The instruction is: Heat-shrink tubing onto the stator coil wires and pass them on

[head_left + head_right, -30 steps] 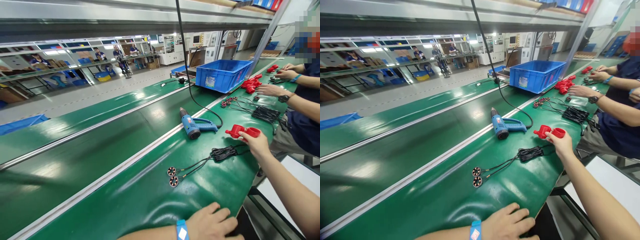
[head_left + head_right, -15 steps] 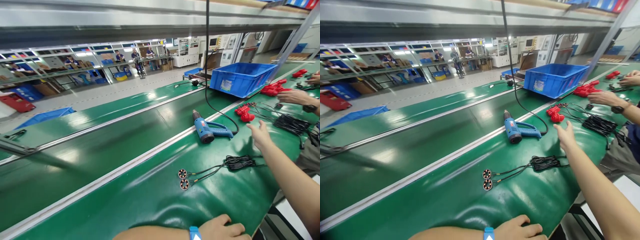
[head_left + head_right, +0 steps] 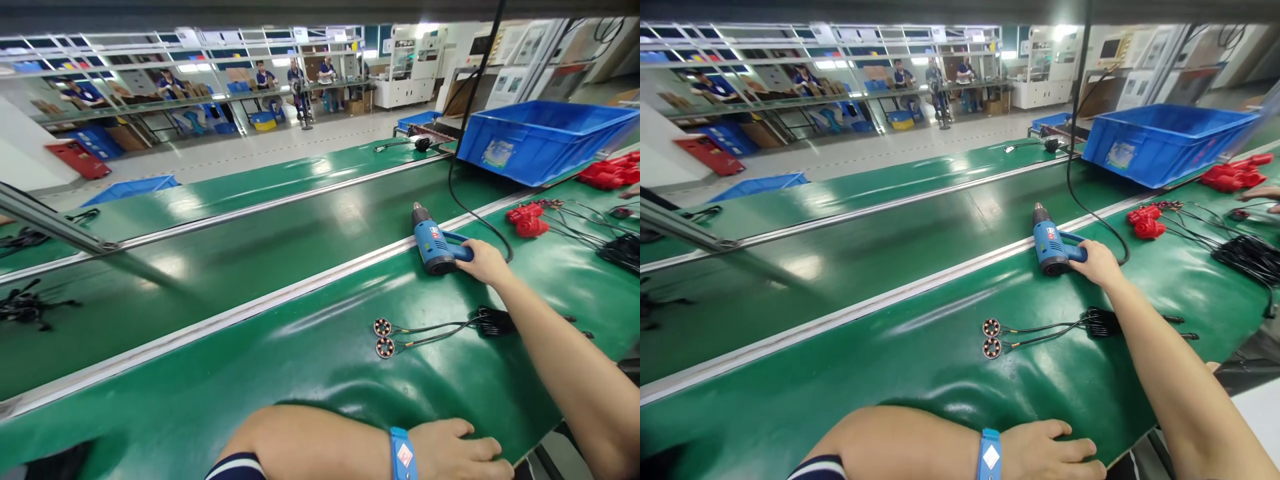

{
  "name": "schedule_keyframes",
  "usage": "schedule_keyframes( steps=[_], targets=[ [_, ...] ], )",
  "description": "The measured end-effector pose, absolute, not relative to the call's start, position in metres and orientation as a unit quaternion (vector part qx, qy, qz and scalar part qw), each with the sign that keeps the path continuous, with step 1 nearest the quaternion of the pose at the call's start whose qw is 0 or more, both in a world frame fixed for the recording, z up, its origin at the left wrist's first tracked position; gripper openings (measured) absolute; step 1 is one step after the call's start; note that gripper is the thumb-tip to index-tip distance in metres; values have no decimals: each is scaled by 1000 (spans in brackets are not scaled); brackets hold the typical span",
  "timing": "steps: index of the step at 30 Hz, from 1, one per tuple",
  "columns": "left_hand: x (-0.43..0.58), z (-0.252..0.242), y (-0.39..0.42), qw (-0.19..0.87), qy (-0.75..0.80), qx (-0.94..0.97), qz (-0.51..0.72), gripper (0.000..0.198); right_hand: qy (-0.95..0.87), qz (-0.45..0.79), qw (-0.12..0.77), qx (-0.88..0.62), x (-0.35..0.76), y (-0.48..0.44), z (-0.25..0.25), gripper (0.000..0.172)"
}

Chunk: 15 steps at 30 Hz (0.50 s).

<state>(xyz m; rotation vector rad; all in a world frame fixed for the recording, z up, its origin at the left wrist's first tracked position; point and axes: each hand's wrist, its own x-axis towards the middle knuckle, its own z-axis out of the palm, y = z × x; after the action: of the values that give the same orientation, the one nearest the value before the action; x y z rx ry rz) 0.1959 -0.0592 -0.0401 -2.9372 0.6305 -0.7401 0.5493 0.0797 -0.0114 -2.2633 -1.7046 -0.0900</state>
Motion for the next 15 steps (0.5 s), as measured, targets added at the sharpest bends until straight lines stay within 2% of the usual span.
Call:
schedule_keyframes(
  steps=[10, 15],
  targets=[
    [193, -17, -58, -14, 187, -964, -187, 42, -601, -89, 74, -791, 517, 83, -2, 49],
    [188, -27, -62, 3, 179, -961, -210, 41, -620, -172, 70, -762, 491, 44, 31, 32]
  ],
)
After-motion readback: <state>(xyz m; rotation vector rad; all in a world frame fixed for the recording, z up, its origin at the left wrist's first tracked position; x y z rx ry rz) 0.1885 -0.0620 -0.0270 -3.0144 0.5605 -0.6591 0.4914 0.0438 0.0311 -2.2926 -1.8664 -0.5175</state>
